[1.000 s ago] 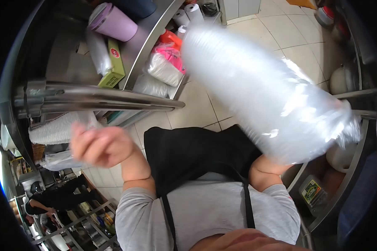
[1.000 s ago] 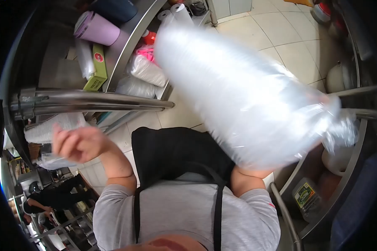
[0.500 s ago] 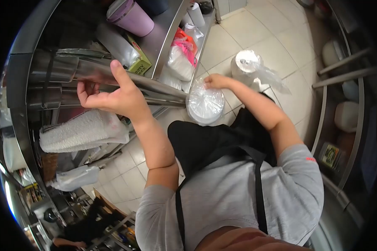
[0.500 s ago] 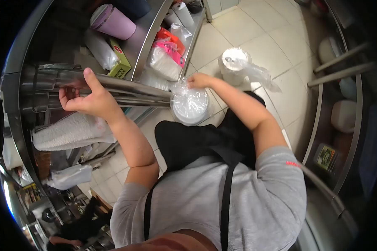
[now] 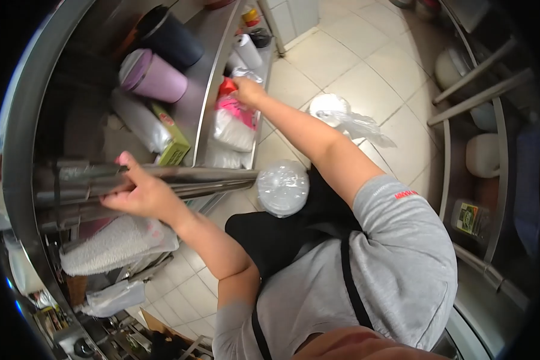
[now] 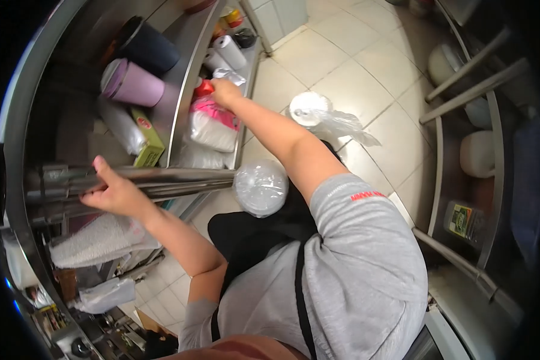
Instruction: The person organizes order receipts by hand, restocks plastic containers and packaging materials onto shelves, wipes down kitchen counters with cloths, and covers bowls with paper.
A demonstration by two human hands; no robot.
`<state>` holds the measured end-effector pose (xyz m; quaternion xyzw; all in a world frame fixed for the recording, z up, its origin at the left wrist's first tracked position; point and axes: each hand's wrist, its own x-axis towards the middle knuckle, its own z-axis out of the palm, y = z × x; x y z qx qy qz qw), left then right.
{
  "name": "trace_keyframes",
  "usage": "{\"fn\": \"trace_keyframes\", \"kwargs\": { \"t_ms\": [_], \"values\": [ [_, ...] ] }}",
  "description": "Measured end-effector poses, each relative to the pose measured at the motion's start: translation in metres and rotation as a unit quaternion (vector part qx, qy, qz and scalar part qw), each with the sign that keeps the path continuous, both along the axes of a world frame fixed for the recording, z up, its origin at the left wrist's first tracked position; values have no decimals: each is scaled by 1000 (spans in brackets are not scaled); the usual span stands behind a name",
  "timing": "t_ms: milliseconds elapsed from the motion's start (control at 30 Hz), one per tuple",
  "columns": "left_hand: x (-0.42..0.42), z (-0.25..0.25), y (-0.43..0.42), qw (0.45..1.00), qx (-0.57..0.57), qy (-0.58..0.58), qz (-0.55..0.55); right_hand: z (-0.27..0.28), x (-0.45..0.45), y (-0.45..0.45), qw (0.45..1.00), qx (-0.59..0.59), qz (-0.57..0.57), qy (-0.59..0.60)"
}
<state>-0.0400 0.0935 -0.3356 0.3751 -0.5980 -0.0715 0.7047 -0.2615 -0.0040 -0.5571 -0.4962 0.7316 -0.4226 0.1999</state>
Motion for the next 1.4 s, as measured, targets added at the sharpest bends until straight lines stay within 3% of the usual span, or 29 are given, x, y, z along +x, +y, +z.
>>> {"fn": "trace_keyframes", "kwargs": {
  "t_ms": [67,133,200,233,267,300,333,367,533,633,667,733,767,800,833,867,900,933,967,1033,1100,1133,1167,1200,1233,1267,1333,1367,1400],
  "values": [
    [1,-2,-4,999,-31,-9,27,-11,-3,3,999,-46,5,20],
    [-4,1,1,991,-19,-38,130,-3,-4,4,999,-22,21,-34],
    [1,-4,-2,981,5,-64,184,-25,-8,-17,998,-41,34,16],
    [-1,-3,2,985,5,-49,164,-8,-10,-6,998,39,36,-40],
    [7,-7,-5,981,16,-61,181,1,-11,6,994,33,28,-97],
    [23,-14,-25,990,-47,-54,121,-17,-9,2,997,-14,-32,-64],
    [5,-7,-6,991,-22,-43,123,-22,-12,14,991,-107,-44,-63],
    [4,-6,-6,992,-8,-35,122,-27,-14,25,990,-105,-73,-65],
    [-5,-5,-3,990,-11,-36,134,0,-51,114,979,-138,-122,-90],
    [0,-7,-7,994,-17,-27,107,28,-84,189,964,-183,-104,-163],
    [0,-5,-7,993,-17,-27,110,56,-96,228,963,-200,-116,-136],
    [-3,-4,-1,993,11,-4,114,106,-125,301,965,-101,-147,-192],
    [-2,-4,-2,993,15,-4,113,109,-139,325,930,-142,-193,-278],
    [0,-4,-4,993,17,1,120,112,-157,359,948,-52,-268,-161],
    [1,-5,-5,992,18,9,126,118,-163,386,940,-99,-289,-153],
    [3,-6,-8,992,21,9,122,124,-171,413,936,6,-348,-54],
    [6,-6,-10,993,23,21,113,121,-174,436,916,26,-399,-31],
    [6,-7,-10,994,24,34,105,115,-180,457,894,77,-435,79],
    [0,-4,-9,997,-28,49,54,106,-184,476,854,110,-498,104],
    [13,-9,-19,996,-22,35,77,55,-211,539,775,151,-588,178],
    [36,-18,-38,992,-51,-1,113,35,-217,581,686,214,-679,149],
    [13,-8,-15,981,15,-1,195,20,-221,601,663,206,-701,164],
    [12,-9,-14,983,-3,2,182,6,-226,623,630,277,-711,144],
    [12,-9,-14,983,-19,-18,180,-40,-250,668,609,274,-738,95],
    [9,-8,-14,986,-14,16,165,-72,-260,695,583,235,-762,156],
    [4,-7,-11,992,-5,61,108,-85,-266,703,604,39,-769,204],
    [4,-7,-13,995,-4,63,75,-108,-298,740,529,126,-839,8],
    [-3,-3,-9,995,-18,71,72,-112,-294,718,514,120,-832,171],
    [-13,-3,-8,994,-27,91,48,-81,-268,656,447,195,-811,325]
  ]
}}
